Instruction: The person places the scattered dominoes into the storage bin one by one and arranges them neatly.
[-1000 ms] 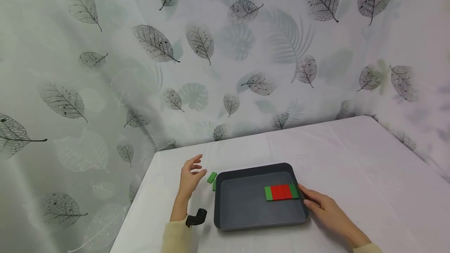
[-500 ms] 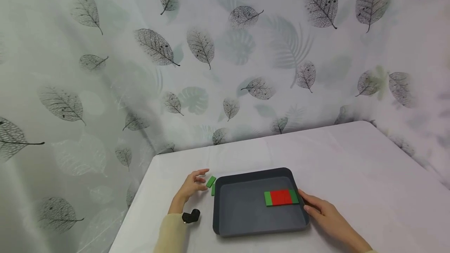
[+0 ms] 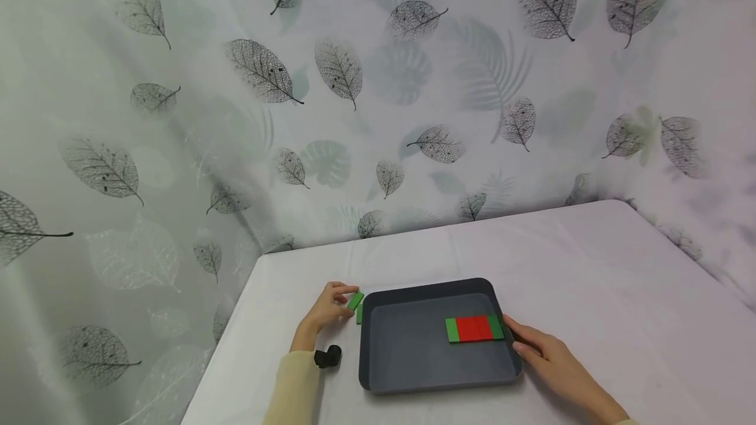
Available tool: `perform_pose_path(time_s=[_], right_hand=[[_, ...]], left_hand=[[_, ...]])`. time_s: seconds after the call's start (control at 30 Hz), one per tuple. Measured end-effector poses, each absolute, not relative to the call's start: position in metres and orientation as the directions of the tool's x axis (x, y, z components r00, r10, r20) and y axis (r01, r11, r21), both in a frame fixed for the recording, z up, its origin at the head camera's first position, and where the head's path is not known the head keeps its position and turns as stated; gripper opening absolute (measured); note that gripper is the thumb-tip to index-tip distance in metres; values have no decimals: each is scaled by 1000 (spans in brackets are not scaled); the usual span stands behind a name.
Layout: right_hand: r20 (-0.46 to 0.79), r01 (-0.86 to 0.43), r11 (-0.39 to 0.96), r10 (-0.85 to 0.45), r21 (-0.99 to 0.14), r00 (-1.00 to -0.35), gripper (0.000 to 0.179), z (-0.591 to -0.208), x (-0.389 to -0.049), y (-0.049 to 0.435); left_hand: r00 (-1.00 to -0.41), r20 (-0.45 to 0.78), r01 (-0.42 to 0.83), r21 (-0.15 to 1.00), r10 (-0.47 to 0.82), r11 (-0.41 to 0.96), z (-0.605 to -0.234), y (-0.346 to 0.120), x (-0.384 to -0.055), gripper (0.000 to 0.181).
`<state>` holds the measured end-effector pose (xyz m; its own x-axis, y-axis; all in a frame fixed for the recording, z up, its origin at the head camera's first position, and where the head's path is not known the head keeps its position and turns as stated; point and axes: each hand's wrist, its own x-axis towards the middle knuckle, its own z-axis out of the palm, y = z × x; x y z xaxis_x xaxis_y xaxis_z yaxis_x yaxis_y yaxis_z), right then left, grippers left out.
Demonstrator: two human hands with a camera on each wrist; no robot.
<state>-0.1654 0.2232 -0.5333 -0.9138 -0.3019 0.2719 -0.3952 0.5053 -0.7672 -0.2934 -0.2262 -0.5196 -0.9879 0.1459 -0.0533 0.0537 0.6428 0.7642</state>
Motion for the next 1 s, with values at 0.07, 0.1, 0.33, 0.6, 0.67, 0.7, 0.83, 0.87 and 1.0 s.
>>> perform_pose_path(time_s=[0.07, 0.1, 0.33, 0.6, 0.67, 0.7, 0.83, 0.87, 1.0], right_hand=[[287, -407, 497, -301, -767, -909, 44, -534, -165, 223], [292, -410, 497, -301, -765, -908, 44, -534, -164, 223], [285, -403, 515, -295, -757, -912, 45, -533, -164, 224], [298, -417, 496, -303, -762, -905, 45, -534, -164, 223], [307, -425, 481, -306, -767, -901, 44, -534, -164, 223], [310, -426, 478, -306, -768, -900, 44, -534, -164, 223], [298, -416, 489, -303, -767, -905, 45, -533, -164, 222], [291, -410, 497, -301, -765, -908, 45, -533, -164, 222], [261, -383, 523, -293, -762, -920, 45, -532, -164, 224]], left_hand=[[-988, -49, 58, 759, 145, 649, -519, -226, -293, 50], [-989, -49, 54, 757, 139, 651, -519, -226, -293, 49], [-994, -12, 60, 754, 105, 655, -522, -225, -292, 47], [-994, 59, 102, 743, 87, 661, -524, -225, -287, 42], [-996, 67, 89, 758, 58, 646, -524, -226, -285, 42], [-997, 64, 72, 770, 36, 633, -523, -226, -284, 43], [-996, 55, 6, 822, -69, 569, -520, -227, -279, 43], [-994, 53, -6, 836, -93, 549, -518, -227, -278, 43], [-987, 81, 7, 887, -142, 461, -512, -225, -275, 44]])
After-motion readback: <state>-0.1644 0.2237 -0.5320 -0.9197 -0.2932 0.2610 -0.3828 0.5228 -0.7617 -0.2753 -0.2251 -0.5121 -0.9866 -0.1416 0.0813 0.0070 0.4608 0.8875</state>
